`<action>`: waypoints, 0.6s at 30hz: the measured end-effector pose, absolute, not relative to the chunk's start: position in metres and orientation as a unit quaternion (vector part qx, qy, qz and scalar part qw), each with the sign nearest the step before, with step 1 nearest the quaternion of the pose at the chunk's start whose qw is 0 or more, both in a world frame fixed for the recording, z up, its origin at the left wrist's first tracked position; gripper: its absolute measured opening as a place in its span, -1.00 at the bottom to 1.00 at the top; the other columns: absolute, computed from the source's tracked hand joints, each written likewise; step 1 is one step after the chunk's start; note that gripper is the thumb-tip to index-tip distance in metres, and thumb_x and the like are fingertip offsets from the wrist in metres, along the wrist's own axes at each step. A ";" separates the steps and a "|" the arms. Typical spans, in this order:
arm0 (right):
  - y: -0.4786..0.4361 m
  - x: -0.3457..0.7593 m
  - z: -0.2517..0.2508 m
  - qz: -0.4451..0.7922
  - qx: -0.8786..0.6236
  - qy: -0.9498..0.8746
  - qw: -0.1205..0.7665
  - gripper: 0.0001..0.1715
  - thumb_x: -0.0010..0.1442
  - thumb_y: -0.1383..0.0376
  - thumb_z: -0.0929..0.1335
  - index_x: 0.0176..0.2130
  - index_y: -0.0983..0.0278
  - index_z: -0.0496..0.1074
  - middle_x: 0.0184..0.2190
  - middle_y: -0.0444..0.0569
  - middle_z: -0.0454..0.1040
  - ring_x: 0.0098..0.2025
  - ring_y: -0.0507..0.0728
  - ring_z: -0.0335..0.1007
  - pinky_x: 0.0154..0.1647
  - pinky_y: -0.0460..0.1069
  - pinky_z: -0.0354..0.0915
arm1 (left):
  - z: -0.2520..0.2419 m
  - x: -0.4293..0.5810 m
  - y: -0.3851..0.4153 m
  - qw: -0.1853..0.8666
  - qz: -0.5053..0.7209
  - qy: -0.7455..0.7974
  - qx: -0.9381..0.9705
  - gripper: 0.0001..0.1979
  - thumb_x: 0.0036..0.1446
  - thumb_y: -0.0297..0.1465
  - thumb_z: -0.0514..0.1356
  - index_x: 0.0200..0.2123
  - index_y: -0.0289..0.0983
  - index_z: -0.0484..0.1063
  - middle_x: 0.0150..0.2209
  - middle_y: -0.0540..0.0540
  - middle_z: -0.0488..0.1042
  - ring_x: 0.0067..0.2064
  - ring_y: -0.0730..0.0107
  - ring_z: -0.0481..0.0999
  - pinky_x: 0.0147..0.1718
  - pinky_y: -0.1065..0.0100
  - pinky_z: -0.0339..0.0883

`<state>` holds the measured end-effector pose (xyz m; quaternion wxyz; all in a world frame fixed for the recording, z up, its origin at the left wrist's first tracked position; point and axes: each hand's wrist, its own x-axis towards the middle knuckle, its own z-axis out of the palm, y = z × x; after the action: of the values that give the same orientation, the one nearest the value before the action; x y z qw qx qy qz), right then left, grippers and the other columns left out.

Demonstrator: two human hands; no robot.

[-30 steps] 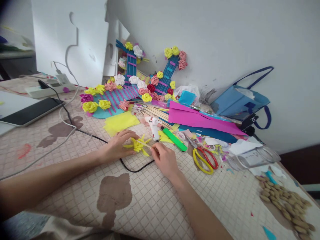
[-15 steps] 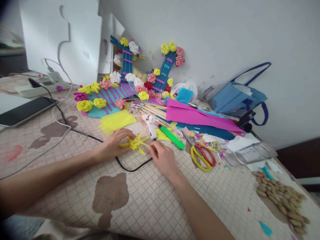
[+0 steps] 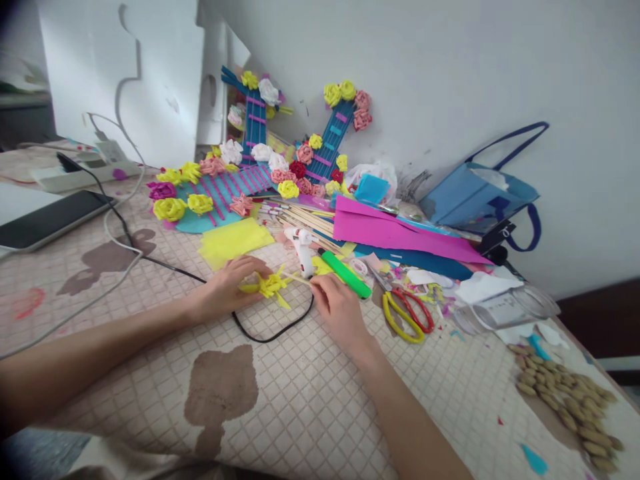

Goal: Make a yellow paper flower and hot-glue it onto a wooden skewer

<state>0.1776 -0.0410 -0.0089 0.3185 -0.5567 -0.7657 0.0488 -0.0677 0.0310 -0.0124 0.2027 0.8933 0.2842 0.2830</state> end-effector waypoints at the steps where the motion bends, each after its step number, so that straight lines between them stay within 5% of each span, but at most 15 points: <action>1: -0.041 0.178 -0.010 0.048 -0.556 -0.768 0.316 -0.83 0.28 0.30 0.20 -0.19 0.22 0.36 -0.26 -0.05 0.45 -0.21 0.11 0.37 -0.18 -0.01 0.26 | -0.013 -0.067 0.031 0.203 0.283 0.283 0.894 -0.71 0.05 -0.45 0.20 -0.12 -0.24 0.30 -0.14 -0.08 0.42 -0.02 0.22 0.34 -0.04 0.18 0.18; 18: -0.035 0.191 -0.011 -0.013 -0.646 -0.707 0.286 -0.88 0.18 0.22 0.31 -0.31 0.23 0.34 -0.40 -0.10 0.46 -0.40 0.11 0.38 -0.39 -0.02 0.23 | -0.013 -0.077 0.044 0.186 0.301 0.257 0.899 -0.70 0.08 -0.46 0.19 -0.09 -0.23 0.27 -0.16 -0.09 0.41 -0.04 0.24 0.35 -0.04 0.19 0.21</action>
<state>0.1912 -0.0345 -0.0108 0.2864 -0.6460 -0.7075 -0.0132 -0.0771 0.0441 -0.0133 0.1855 0.8994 0.2567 0.3012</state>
